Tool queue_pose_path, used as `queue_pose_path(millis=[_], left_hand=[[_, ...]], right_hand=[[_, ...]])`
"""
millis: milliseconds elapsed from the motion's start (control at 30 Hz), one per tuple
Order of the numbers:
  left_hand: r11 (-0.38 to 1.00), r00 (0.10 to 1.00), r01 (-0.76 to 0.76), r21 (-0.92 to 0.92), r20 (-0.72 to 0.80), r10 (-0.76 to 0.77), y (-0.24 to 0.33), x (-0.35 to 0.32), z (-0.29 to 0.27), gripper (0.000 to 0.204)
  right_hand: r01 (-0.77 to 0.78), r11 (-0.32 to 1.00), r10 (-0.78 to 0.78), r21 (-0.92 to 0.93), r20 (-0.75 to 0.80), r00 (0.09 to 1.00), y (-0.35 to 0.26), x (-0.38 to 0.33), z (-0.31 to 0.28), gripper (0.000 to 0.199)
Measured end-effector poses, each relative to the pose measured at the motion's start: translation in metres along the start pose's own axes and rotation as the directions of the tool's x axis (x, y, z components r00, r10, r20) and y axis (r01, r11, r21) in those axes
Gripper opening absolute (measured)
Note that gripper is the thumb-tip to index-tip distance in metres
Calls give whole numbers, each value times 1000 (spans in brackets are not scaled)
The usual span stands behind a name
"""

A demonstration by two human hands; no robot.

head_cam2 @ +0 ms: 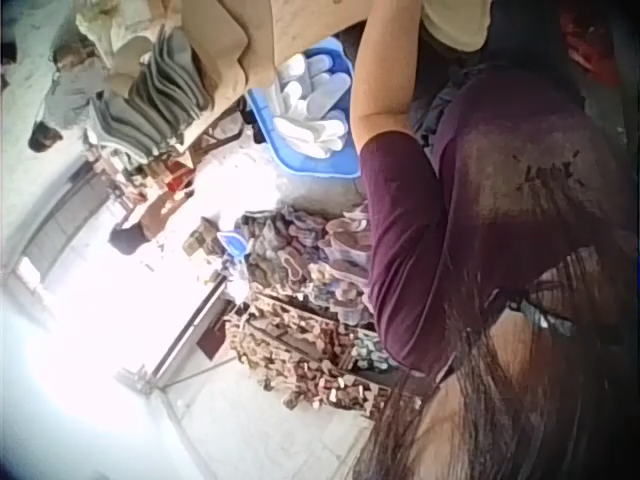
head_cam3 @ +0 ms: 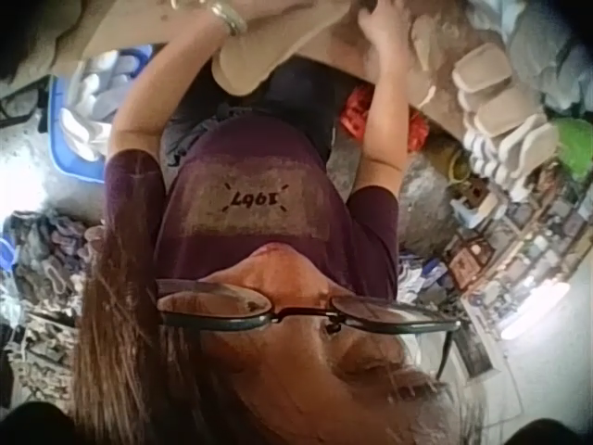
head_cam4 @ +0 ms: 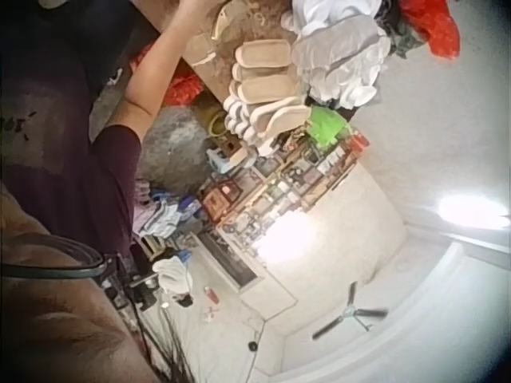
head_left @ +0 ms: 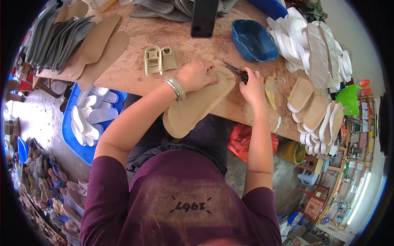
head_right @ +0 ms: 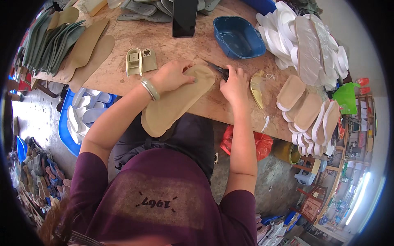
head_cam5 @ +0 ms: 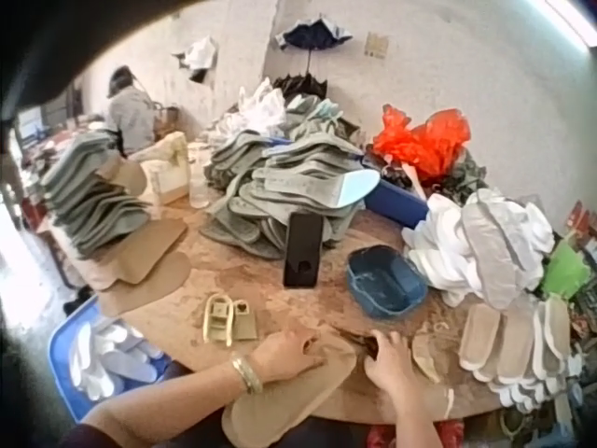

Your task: The recorder is trimming and preparing shoe insoles using scissors and other hand tools in a workshop environment.

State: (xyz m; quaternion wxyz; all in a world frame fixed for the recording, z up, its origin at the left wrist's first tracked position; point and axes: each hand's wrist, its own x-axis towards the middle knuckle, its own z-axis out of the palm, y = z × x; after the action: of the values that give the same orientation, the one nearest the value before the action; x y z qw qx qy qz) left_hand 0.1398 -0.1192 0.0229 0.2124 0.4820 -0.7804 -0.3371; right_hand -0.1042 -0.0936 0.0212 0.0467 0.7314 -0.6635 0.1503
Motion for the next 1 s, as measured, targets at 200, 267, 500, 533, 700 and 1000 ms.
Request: queue_pose_path(millis=[200, 267, 500, 533, 700, 1000], left_hand=[[992, 995, 98, -84, -16, -99, 10, -21, 0, 45], [992, 995, 98, -84, -19, -100, 13, -21, 2, 46], [987, 986, 155, -35, -54, -157, 20, -20, 5, 45], [987, 986, 156, -31, -50, -157, 21, -19, 6, 45], [989, 983, 140, -51, -117, -145, 14, -14, 10, 37], [990, 982, 105, -91, -147, -118, 22, -21, 12, 35]], right_hand=[[-47, 836, 11, 547, 69, 998, -47, 12, -12, 26], [-162, 829, 48, 535, 221, 974, -51, 17, -1, 24], [-99, 669, 5, 737, 129, 992, -52, 16, 12, 10], [158, 733, -98, 661, -128, 987, -52, 13, 15, 9], [491, 623, -343, 609, -351, 871, -53, -3, 8, 15], [66, 516, 21, 854, -90, 996, -38, 8, 1, 14]])
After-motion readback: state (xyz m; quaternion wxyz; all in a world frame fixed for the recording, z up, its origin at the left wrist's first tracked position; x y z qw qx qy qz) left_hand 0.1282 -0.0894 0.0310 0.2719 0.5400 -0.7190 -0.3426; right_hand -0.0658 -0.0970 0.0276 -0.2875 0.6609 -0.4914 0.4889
